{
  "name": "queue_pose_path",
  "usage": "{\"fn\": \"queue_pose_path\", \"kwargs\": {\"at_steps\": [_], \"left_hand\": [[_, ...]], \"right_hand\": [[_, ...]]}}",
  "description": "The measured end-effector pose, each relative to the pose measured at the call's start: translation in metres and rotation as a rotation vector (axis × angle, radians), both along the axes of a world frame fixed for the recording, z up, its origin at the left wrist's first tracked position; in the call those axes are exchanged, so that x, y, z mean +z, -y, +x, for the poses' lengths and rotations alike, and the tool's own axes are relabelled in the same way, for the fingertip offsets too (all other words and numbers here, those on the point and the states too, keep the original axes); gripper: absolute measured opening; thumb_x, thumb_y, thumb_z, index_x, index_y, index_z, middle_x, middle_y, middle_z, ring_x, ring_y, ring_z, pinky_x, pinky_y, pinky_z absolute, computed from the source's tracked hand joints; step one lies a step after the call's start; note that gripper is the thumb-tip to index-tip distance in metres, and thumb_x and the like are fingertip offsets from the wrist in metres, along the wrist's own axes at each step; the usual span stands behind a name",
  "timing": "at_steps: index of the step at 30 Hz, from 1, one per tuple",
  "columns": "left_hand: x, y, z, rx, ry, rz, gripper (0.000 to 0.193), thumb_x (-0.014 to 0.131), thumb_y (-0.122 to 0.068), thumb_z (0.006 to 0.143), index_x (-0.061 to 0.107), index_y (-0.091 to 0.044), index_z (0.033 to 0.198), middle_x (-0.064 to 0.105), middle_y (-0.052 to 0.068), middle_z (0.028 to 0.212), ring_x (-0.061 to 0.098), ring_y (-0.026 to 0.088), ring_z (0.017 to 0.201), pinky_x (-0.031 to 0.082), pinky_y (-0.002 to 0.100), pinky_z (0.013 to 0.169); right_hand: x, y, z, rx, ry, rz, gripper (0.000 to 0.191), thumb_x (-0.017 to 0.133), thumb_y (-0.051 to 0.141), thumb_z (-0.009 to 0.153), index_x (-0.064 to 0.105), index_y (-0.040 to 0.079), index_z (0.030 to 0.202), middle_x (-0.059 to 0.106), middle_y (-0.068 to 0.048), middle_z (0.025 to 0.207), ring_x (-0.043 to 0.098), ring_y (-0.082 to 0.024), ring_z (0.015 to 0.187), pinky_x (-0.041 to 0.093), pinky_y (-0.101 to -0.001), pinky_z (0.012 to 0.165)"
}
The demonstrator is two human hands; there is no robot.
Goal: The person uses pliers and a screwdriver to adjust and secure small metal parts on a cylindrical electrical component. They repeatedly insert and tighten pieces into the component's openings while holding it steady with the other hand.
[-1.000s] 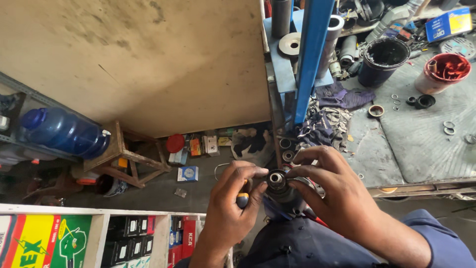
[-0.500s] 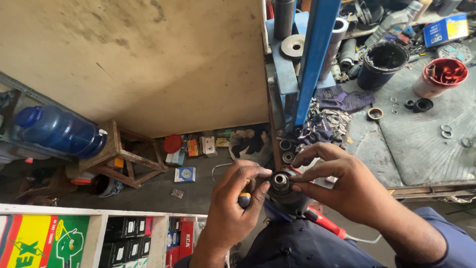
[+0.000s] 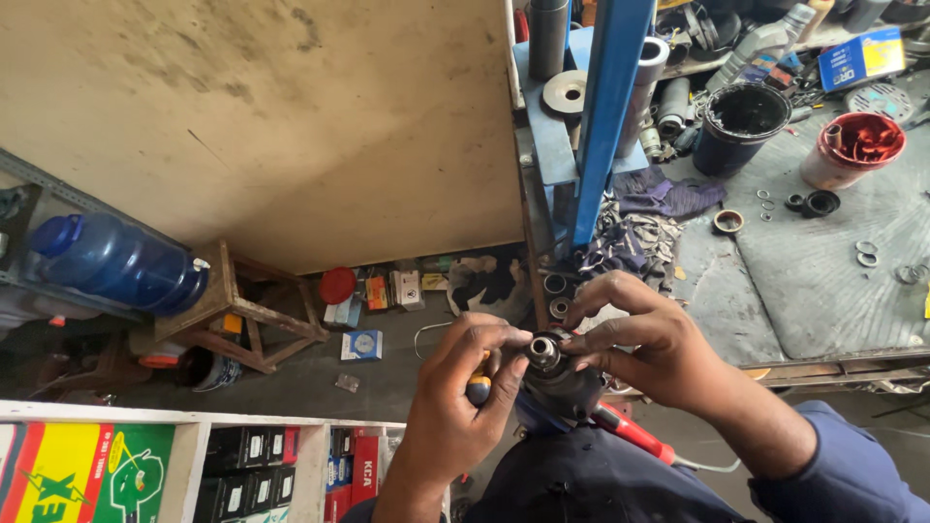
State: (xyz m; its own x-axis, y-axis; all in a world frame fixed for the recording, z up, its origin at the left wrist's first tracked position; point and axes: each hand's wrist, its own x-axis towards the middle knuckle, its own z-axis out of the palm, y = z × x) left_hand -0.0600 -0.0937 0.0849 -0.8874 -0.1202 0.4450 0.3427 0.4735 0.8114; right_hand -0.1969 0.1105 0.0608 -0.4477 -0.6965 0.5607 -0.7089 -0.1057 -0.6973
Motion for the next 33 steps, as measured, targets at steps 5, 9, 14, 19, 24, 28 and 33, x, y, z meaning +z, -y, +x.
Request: {"fn": "queue_pose_path", "kwargs": {"at_steps": [5, 9, 14, 19, 24, 28, 33], "left_hand": [[0.002, 0.0, 0.001, 0.014, 0.016, -0.01, 0.017, 0.072, -0.005, 0.095, 0.068, -0.006, 0.111, 0.066, 0.005, 0.105, 0.06, 0.012, 0.076, 0.051, 0.026, 0.068], [-0.002, 0.004, 0.005, 0.023, -0.001, -0.025, 0.017, 0.072, -0.005, 0.095, 0.068, -0.006, 0.111, 0.066, 0.005, 0.105, 0.06, 0.012, 0.076, 0.051, 0.026, 0.068], [-0.013, 0.011, 0.011, 0.033, -0.032, -0.004, 0.021, 0.071, -0.005, 0.097, 0.066, -0.007, 0.117, 0.066, 0.005, 0.105, 0.059, 0.01, 0.08, 0.051, 0.026, 0.071], [0.006, 0.017, 0.017, -0.134, -0.092, 0.384, 0.039, 0.063, 0.001, 0.102, 0.048, -0.008, 0.138, 0.064, 0.013, 0.112, 0.056, 0.011, 0.087, 0.05, 0.027, 0.075], [0.062, 0.011, 0.028, -0.284, -0.271, 0.618, 0.057, 0.064, 0.004, 0.098, 0.031, -0.012, 0.141, 0.063, 0.019, 0.117, 0.058, 0.016, 0.096, 0.049, 0.029, 0.083], [0.098, -0.019, 0.006, -0.526, -0.296, 0.708, 0.051, 0.058, 0.008, 0.096, 0.033, -0.008, 0.137, 0.063, 0.019, 0.111, 0.058, 0.013, 0.088, 0.049, 0.027, 0.077], [0.124, -0.066, -0.053, -0.638, -0.323, 0.65, 0.036, 0.051, 0.008, 0.1, 0.031, -0.011, 0.124, 0.056, 0.016, 0.122, 0.056, 0.01, 0.089, 0.047, 0.025, 0.086]], "right_hand": [[0.011, -0.002, -0.009, 0.068, -0.094, 0.027, 0.028, 0.081, 0.004, 0.076, 0.08, 0.013, 0.102, 0.071, -0.003, 0.106, 0.069, -0.021, 0.103, 0.056, -0.0347, 0.087], [0.018, -0.001, -0.01, 0.086, -0.126, 0.037, 0.025, 0.081, 0.005, 0.077, 0.079, 0.012, 0.101, 0.071, -0.001, 0.104, 0.07, -0.021, 0.102, 0.057, -0.0342, 0.086], [0.011, -0.002, -0.007, 0.055, -0.142, 0.045, 0.026, 0.082, 0.007, 0.079, 0.077, 0.011, 0.105, 0.07, -0.003, 0.104, 0.071, -0.021, 0.1, 0.057, -0.0335, 0.085], [-0.003, -0.008, -0.002, 0.002, -0.041, 0.056, 0.036, 0.082, 0.008, 0.078, 0.074, 0.008, 0.114, 0.07, -0.009, 0.108, 0.072, -0.022, 0.1, 0.058, -0.0333, 0.082], [0.009, -0.013, 0.008, 0.002, -0.052, -0.024, 0.032, 0.076, 0.015, 0.086, 0.072, 0.005, 0.116, 0.071, -0.011, 0.114, 0.071, -0.024, 0.11, 0.056, -0.0349, 0.094], [0.032, -0.021, 0.006, 0.255, -0.072, -0.051, 0.044, 0.071, 0.022, 0.087, 0.064, 0.006, 0.127, 0.066, -0.011, 0.13, 0.065, -0.026, 0.127, 0.049, -0.0406, 0.11], [0.027, -0.01, -0.003, 0.029, 0.33, -0.102, 0.066, 0.073, 0.018, 0.087, 0.041, 0.008, 0.144, 0.056, -0.011, 0.139, 0.059, -0.024, 0.129, 0.052, -0.0408, 0.106]]}}
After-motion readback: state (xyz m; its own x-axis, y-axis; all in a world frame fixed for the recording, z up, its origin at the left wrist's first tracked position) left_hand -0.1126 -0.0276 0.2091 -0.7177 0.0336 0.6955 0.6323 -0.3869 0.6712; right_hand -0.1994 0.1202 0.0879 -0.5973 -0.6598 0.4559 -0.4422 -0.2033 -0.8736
